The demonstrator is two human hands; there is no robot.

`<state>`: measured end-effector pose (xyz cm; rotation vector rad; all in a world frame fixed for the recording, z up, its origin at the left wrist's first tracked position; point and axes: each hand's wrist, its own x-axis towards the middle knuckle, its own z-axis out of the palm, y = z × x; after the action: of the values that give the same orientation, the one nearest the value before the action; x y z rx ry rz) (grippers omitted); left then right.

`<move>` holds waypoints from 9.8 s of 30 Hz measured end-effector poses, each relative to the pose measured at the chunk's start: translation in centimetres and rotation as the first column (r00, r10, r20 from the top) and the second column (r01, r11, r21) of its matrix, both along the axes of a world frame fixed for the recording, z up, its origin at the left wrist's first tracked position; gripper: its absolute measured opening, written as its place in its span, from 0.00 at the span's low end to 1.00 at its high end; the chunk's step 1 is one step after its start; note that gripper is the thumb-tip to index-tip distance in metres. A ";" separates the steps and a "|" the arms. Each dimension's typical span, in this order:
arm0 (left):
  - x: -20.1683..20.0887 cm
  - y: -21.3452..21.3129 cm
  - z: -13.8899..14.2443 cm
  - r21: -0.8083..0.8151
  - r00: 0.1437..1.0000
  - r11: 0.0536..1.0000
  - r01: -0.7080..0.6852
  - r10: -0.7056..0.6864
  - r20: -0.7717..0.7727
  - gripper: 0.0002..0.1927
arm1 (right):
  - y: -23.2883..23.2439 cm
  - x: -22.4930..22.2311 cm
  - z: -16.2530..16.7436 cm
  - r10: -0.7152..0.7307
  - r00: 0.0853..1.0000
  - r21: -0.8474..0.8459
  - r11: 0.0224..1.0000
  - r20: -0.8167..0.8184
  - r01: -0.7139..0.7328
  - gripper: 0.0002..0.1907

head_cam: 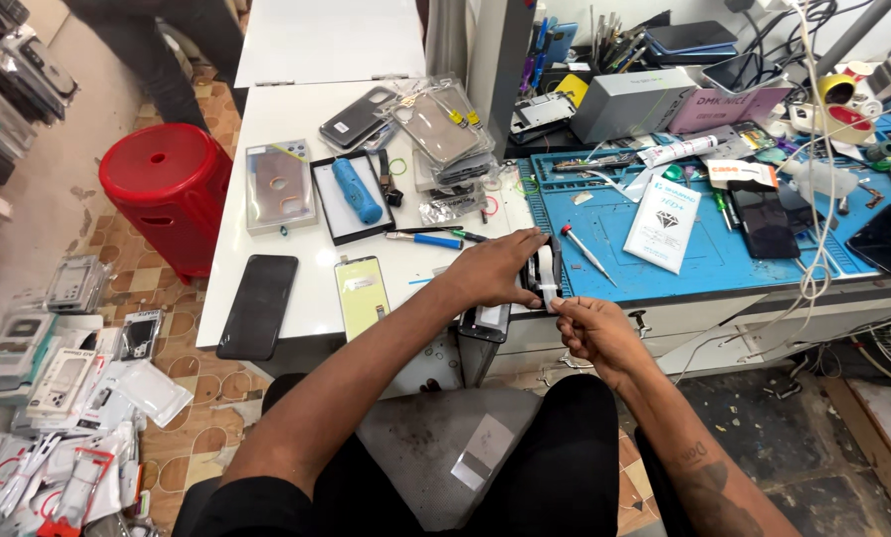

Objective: The person sits at a repair bench and works on a replacement phone display assembly, peeling its protective film and pressing the flex cable, then places it on the bench and applies tape to a disassembled phone frame. At the end the person holds the phone frame and applies adhesive from a glue bottle onto it.

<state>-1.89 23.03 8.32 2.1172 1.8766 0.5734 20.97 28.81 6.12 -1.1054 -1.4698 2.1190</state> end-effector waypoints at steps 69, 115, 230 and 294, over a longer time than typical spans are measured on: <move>0.8 -0.8 0.8 0.041 0.996 0.999 0.018 -0.014 -0.093 0.58 | -0.7 -0.7 -1.4 0.112 0.993 -0.318 0.941 -0.026 -0.115 0.08; -0.3 -30.3 0.6 0.679 0.865 0.721 -0.136 0.420 -0.273 0.13 | -18.2 -8.3 2.4 0.297 0.953 0.998 -0.056 0.052 -0.037 0.41; -5.8 -29.3 -11.1 0.400 0.710 0.672 -0.623 0.271 0.650 0.09 | -19.5 -13.3 -9.8 0.155 0.975 0.848 0.527 -0.161 0.057 0.25; -3.0 -26.4 -14.1 0.650 0.817 0.546 -0.528 0.537 0.212 0.16 | -14.3 -11.6 -6.7 0.390 0.896 0.965 0.064 0.212 -0.256 0.23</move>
<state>-4.89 -3.37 -5.77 1.8091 2.6286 1.6319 9.34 14.46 -0.55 -0.0588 -2.5664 0.7265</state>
